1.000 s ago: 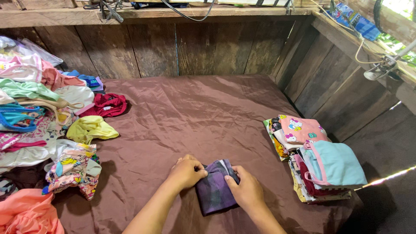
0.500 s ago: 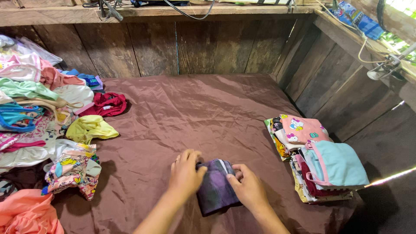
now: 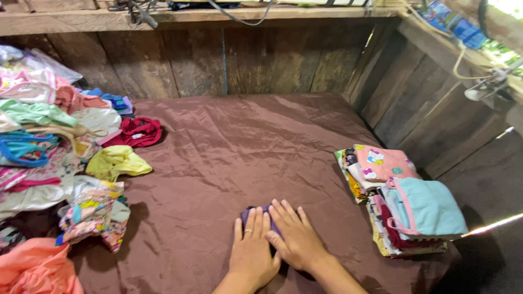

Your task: The person folds a purple striped skirt and a floral patterned shirt on a bed, placing them onto a stack of folded laundry.

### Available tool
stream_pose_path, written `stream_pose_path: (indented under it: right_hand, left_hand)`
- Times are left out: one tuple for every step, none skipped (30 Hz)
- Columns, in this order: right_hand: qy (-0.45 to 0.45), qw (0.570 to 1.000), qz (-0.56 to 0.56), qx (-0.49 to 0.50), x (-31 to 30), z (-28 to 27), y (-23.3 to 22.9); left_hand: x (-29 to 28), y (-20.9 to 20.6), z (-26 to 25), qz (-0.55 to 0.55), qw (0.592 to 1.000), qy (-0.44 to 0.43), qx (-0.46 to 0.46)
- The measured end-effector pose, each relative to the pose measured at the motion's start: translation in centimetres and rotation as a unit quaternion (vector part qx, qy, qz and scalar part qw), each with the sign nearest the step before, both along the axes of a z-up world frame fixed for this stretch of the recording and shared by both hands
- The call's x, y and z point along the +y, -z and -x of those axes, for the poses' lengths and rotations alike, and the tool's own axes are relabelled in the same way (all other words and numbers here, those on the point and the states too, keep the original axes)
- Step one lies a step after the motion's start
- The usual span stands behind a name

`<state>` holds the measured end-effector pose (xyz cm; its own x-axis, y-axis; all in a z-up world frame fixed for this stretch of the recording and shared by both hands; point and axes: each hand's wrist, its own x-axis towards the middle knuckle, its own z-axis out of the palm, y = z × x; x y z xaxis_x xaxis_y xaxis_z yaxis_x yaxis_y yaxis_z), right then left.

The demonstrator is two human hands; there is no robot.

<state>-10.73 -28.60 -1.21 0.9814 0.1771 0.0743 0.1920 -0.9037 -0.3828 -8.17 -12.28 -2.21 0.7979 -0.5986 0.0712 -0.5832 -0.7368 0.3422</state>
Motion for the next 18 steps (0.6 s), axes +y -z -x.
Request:
stream_pose_path:
  right_hand:
    - [0.004,1.000,-0.003,-0.003,-0.1,0.1,-0.1]
    - [0.008,1.000,-0.007,-0.005,-0.1,0.2,-0.1]
    - [0.010,1.000,-0.011,-0.007,0.1,0.3,0.0]
    - [0.016,1.000,-0.009,-0.010,0.2,0.3,0.1]
    - [0.022,1.000,-0.008,-0.014,0.5,0.3,0.1]
    - [0.027,0.999,-0.007,-0.018,0.7,0.3,0.2]
    - [0.033,0.999,-0.008,-0.022,0.7,0.3,0.2]
    - [0.039,0.999,-0.009,-0.026,0.8,0.3,0.3]
    - [0.044,0.999,-0.011,-0.029,0.8,0.3,0.3]
    - [0.042,0.998,-0.015,-0.039,0.8,0.3,0.3]
    - [0.041,0.998,-0.020,-0.048,0.7,0.4,0.4]
    - [0.040,0.997,-0.024,-0.057,0.7,0.5,0.4]
    - [0.040,0.997,-0.023,-0.056,0.6,0.4,0.4]
    - [0.040,0.997,-0.023,-0.055,0.7,0.4,0.4]
    - [0.041,0.997,-0.022,-0.054,0.7,0.4,0.3]
    - [0.044,0.997,-0.021,-0.052,0.7,0.4,0.3]
    - [0.045,0.998,-0.021,-0.049,0.8,0.4,0.2]
    - [0.047,0.998,-0.021,-0.046,0.8,0.5,0.2]
  left_hand:
    - [0.0,-0.3,0.0,-0.011,1.000,-0.010,0.022]
    - [0.2,-0.7,0.0,-0.023,0.999,-0.021,0.045]
    - [0.6,-0.9,-0.1,-0.035,0.997,-0.034,0.067]
    - [1.0,-1.2,-0.2,-0.020,0.998,-0.032,0.059]
    - [1.4,-1.4,-0.4,-0.005,0.998,-0.031,0.051]
    - [1.9,-1.5,-0.6,0.010,0.999,-0.030,0.042]
    - [2.3,-1.7,-0.9,0.030,0.998,-0.032,0.054]
    - [2.7,-1.9,-1.4,0.050,0.996,-0.035,0.067]
    - [3.0,-2.0,-1.9,0.069,0.994,-0.038,0.080]
    - [3.1,-2.0,-2.5,0.075,0.994,-0.026,0.079]
    - [3.1,-1.9,-3.1,0.081,0.993,-0.013,0.079]
    - [3.1,-1.7,-3.5,0.088,0.993,0.001,0.079]
    - [3.0,-1.5,-3.9,0.100,0.992,0.008,0.075]
    - [2.9,-1.3,-4.4,0.111,0.991,0.016,0.072]
    - [2.7,-1.1,-4.9,0.123,0.990,0.024,0.069]
    - [2.5,-1.0,-5.7,0.128,0.989,-0.001,0.074]
    - [2.4,-1.0,-6.4,0.132,0.988,-0.027,0.079]
    - [2.3,-1.1,-6.7,0.135,0.986,-0.053,0.085]
